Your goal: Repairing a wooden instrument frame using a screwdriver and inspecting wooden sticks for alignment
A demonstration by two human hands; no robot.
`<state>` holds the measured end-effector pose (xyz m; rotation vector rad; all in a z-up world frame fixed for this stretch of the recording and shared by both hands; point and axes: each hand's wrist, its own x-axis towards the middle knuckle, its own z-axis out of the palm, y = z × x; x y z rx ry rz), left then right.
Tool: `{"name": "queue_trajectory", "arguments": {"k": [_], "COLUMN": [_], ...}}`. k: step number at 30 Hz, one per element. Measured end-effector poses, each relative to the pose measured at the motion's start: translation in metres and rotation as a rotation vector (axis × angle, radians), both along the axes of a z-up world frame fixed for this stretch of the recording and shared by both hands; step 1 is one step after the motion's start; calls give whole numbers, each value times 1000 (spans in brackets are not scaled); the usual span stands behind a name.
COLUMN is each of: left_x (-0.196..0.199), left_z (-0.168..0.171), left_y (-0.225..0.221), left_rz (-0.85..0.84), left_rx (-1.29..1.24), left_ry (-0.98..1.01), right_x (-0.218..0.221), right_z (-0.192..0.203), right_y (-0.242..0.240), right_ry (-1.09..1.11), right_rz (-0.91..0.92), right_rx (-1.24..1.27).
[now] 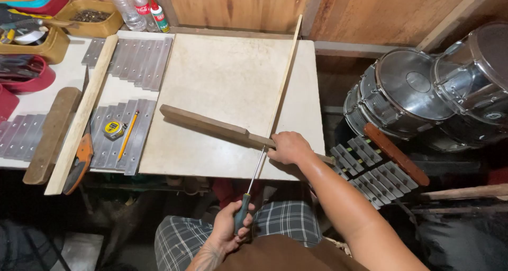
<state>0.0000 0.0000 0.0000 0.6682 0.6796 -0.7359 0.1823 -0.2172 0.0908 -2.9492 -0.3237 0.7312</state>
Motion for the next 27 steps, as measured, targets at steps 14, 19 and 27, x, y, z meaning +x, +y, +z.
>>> {"name": "queue_trajectory", "arguments": {"k": [14, 19, 27], "left_x": [2, 3, 25], "left_z": [11, 16, 2], "left_y": [-14, 1, 50], "left_rz": [-353, -448, -229], "left_rx": [1305, 1285, 1209], "left_ry": [-486, -543, -466], "right_x": [-3, -7, -5], "right_z": [6, 9, 4], "right_y": [1, 4, 2], "right_ry": [5, 9, -32], "right_rz": [-24, -17, -18], "right_rx": [7, -17, 31]}}
